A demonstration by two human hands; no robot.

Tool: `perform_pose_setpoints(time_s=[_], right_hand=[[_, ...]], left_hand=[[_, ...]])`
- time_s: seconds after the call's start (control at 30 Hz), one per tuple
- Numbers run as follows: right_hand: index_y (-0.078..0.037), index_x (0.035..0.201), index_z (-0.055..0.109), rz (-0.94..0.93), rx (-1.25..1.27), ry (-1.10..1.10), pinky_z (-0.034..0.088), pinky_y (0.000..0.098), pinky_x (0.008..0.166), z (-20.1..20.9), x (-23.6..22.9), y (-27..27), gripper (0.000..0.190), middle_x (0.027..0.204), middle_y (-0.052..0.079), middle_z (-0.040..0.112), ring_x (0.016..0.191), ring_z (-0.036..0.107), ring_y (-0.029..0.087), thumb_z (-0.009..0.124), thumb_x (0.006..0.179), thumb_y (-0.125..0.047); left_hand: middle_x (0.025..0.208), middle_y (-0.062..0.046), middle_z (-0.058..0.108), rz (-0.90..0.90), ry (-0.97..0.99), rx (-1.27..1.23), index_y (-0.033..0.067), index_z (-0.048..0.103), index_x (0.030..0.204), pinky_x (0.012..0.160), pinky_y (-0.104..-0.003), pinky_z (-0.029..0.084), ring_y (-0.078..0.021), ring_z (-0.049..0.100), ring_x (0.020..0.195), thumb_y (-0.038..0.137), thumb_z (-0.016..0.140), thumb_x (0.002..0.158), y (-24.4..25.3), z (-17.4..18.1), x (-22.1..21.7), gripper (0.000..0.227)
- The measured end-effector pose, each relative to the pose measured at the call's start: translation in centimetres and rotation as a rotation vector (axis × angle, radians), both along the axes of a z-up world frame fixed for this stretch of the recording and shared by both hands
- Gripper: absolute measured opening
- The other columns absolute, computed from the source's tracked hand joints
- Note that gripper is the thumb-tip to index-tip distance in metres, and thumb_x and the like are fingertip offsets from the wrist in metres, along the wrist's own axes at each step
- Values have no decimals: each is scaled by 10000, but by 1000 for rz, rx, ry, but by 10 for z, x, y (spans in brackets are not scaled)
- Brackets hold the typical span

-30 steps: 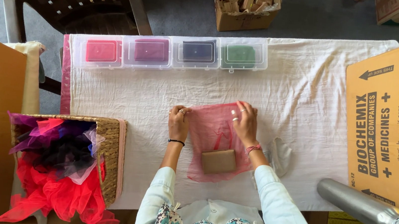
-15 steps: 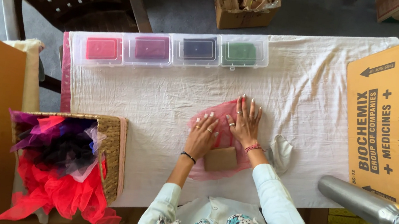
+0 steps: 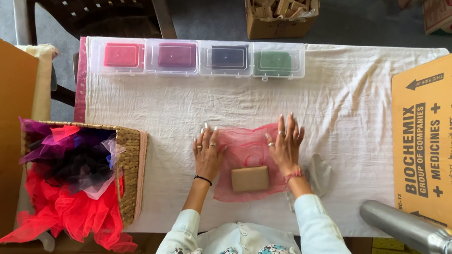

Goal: The person wipes a small brown cardboard box with a white cloth, turning it to clean its surfaces. They then take a piece of red net fabric from a basket, lay it on the table, place the box on it, and fold the fabric around the box, gathering and tucking the ends to wrap it.

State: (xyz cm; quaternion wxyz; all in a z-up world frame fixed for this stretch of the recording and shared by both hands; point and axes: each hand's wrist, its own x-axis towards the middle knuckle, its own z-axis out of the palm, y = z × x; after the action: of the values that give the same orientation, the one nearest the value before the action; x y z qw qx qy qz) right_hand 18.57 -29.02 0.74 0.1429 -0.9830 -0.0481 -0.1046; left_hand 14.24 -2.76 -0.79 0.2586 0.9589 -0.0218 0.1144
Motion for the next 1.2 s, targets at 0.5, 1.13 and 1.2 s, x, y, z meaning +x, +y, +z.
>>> perform_pose_setpoints(time_s=[0.5, 1.13, 1.2], right_hand=[[-33, 1422, 507, 521, 7, 281, 329, 482, 1128, 71, -105, 29, 873, 1390, 128, 555, 1322, 490, 290, 869, 673, -298], [-23, 1386, 521, 404, 77, 341, 364, 466, 1117, 67, -102, 25, 897, 1329, 164, 545, 1268, 501, 346, 898, 639, -346], [-27, 1375, 522, 380, 75, 368, 371, 469, 1098, 72, -101, 27, 896, 1316, 158, 545, 1267, 499, 343, 894, 628, -353]], left_hand=[[1412, -181, 566, -168, 112, -331, 93, 569, 1365, 1099, -456, 413, -363, 528, 1293, 119, 711, 924, -18, 41, -110, 464], [1578, -87, 450, -242, 162, -122, 102, 458, 1521, 1178, -467, 309, -329, 377, 1461, 263, 693, 919, -5, 27, -124, 666], [1572, -101, 453, -241, 149, -135, 90, 466, 1507, 1176, -474, 312, -338, 380, 1457, 245, 706, 906, -5, 28, -123, 666]])
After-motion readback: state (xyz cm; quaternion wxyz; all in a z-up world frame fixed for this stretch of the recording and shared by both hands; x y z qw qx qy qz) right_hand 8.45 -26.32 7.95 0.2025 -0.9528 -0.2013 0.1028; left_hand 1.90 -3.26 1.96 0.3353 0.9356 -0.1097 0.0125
